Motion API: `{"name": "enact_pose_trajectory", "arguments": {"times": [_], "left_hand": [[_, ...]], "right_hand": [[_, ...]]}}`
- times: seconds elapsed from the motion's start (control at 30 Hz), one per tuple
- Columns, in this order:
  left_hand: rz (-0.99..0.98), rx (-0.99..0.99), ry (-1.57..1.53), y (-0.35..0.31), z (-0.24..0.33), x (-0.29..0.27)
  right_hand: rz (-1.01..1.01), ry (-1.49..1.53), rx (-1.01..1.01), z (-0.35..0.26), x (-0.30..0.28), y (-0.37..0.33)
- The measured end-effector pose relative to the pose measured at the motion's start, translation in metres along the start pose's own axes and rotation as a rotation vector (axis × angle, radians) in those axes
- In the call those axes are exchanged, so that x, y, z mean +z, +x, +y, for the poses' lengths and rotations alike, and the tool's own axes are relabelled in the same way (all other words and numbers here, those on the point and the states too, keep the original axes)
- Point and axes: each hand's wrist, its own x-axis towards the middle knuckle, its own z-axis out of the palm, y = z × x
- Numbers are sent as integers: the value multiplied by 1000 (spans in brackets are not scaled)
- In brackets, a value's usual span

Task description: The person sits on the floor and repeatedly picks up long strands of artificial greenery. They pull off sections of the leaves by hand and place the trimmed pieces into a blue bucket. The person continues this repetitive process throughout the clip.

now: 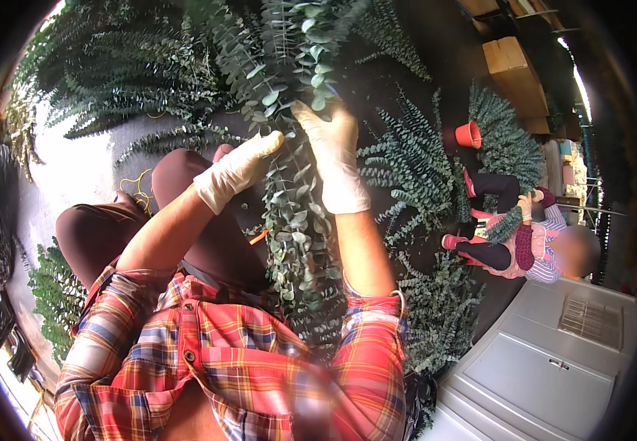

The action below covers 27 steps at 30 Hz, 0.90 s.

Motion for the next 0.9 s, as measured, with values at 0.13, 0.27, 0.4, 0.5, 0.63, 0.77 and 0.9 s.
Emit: {"name": "enact_pose_trajectory", "arguments": {"times": [0.13,0.27,0.4,0.5,0.63,0.77,0.9], "left_hand": [[134,17,47,-3,12,12],[261,-39,-150,4,14,5],[249,14,-129,9,6,-12],[246,2,-103,9,6,-13],[207,46,-62,12,2,-13],[24,54,-20,2,16,4],[24,-39,-51,-2,19,-4]], "right_hand": [[-109,146,168,-16,5,-10],[-181,439,180,-18,4,-18],[-129,552,182,-19,-6,-18],[-20,627,149,-14,-18,-17],[14,608,50,-12,-17,-20],[7,445,17,-12,-9,-19],[151,474,51,-11,-13,-13]]}}
